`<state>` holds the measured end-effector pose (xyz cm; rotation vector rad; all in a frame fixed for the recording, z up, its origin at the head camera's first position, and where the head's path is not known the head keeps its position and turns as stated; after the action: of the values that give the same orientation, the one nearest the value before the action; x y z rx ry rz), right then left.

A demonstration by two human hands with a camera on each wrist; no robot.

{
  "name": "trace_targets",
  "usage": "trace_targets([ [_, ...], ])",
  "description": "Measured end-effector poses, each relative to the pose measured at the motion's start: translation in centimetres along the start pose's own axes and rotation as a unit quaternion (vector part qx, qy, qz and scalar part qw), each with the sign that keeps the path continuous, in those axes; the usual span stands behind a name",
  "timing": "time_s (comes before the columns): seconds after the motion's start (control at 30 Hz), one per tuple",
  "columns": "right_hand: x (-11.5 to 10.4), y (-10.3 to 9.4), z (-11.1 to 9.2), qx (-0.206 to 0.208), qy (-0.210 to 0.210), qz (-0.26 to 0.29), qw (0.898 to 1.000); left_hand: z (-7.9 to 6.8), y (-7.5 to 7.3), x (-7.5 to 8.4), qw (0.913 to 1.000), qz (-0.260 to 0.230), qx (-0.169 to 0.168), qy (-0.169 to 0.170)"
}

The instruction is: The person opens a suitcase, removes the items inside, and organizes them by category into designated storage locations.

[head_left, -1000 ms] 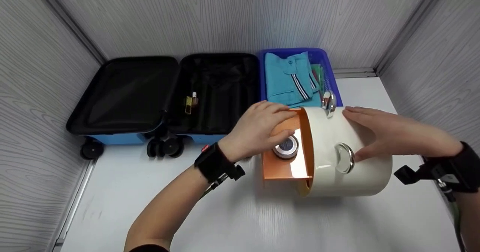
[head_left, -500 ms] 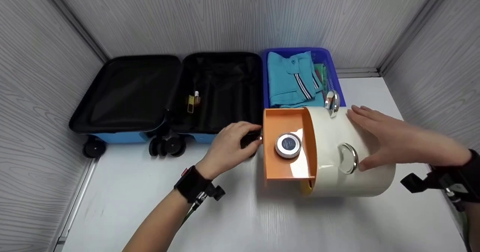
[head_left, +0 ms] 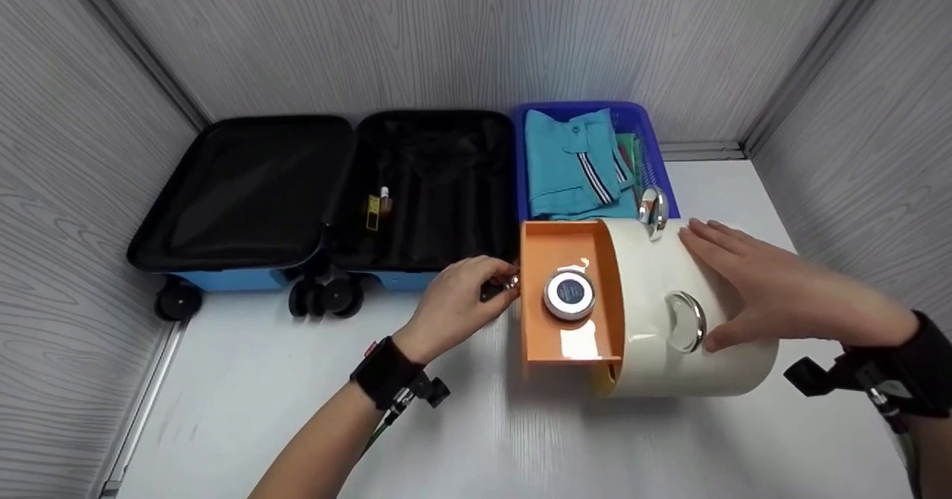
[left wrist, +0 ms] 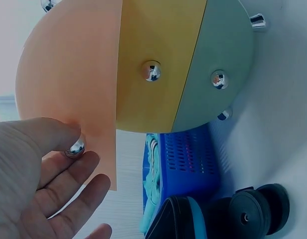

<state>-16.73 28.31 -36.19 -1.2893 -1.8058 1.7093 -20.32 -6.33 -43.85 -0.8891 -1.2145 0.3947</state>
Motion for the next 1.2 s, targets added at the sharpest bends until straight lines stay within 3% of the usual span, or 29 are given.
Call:
trace_targets([
  [0.3,-0.2,-0.1,0.0,0.002,0.005,-0.005,1.000,0.8,0.9,2.0,0.9989,-0.016,-0.001,0.043],
  [0.6,-0.1,-0.3,0.1,0.000,0.004,-0.010,1.000,1.9,2.3,3.6,0.9973,-0.035,-0.004,0.064],
  [1.2,0.0,-0.1,-0.1,0.011,-0.009,-0.007,1.000,3.2,5.1,5.8,0.9974,-0.047,-0.043,0.033],
])
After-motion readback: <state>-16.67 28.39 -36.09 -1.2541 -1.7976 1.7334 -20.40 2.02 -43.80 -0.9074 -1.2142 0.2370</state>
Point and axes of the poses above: each hand's wrist, its own z-axis towards the middle knuckle, its own y-axis out of the palm, x = y × z, the point moved 4 cm from there along z, towards the middle knuckle, and after that the axes turned 11 degrees about -y, right-handed, at the moved point
